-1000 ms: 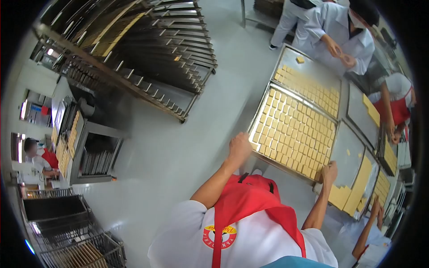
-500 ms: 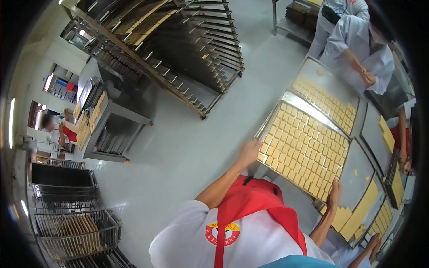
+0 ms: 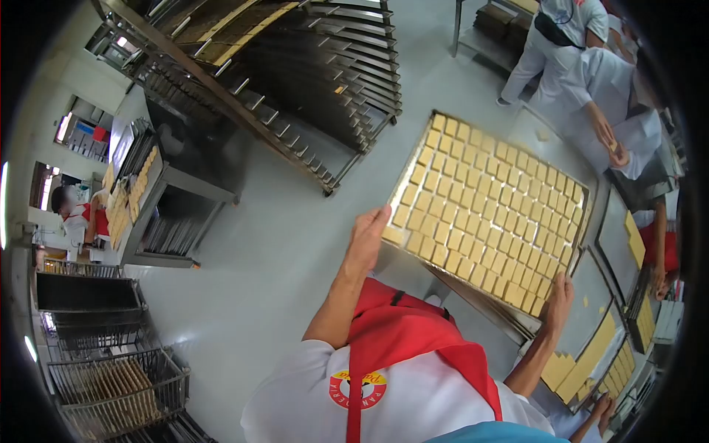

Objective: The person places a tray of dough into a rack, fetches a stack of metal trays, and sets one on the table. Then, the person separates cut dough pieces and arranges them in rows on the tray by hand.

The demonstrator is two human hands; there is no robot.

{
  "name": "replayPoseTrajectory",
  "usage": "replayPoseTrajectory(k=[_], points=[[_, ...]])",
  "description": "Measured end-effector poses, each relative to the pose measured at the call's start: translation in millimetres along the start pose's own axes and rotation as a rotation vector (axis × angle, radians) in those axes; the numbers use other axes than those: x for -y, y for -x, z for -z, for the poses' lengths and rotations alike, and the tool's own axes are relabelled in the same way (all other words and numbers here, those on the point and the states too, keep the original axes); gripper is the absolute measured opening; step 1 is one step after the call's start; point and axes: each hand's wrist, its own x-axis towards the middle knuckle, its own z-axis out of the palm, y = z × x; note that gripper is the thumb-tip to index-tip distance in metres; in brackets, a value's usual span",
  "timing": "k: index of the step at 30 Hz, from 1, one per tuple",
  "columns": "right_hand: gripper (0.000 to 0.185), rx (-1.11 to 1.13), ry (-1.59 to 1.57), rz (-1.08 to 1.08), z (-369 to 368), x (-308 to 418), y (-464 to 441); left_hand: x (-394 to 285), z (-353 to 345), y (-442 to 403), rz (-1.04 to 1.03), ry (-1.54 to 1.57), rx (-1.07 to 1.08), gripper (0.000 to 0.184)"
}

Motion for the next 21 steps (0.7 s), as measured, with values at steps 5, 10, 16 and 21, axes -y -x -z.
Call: replayPoseTrajectory(k=[5, 10, 16, 21], points=[[0.034, 0.006, -0.023, 0.057, -111, 23, -40, -64, 66, -54, -0.162, 0.429, 0.126, 0.043], [0.043, 0.026, -0.095, 0.076, -256, 85, -69, -130, 134, -139, -0.417, 0.635, 0.271, 0.047], [0.049, 0.015, 0.019, 0.113, -423, 155, -98, -190, 189, -229, -0.487, 0.784, 0.248, 0.049], [0.054, 0.083, -0.128, 0.032, -530, 170, -102, -200, 209, -263, -0.418, 0.801, 0.187, 0.051]])
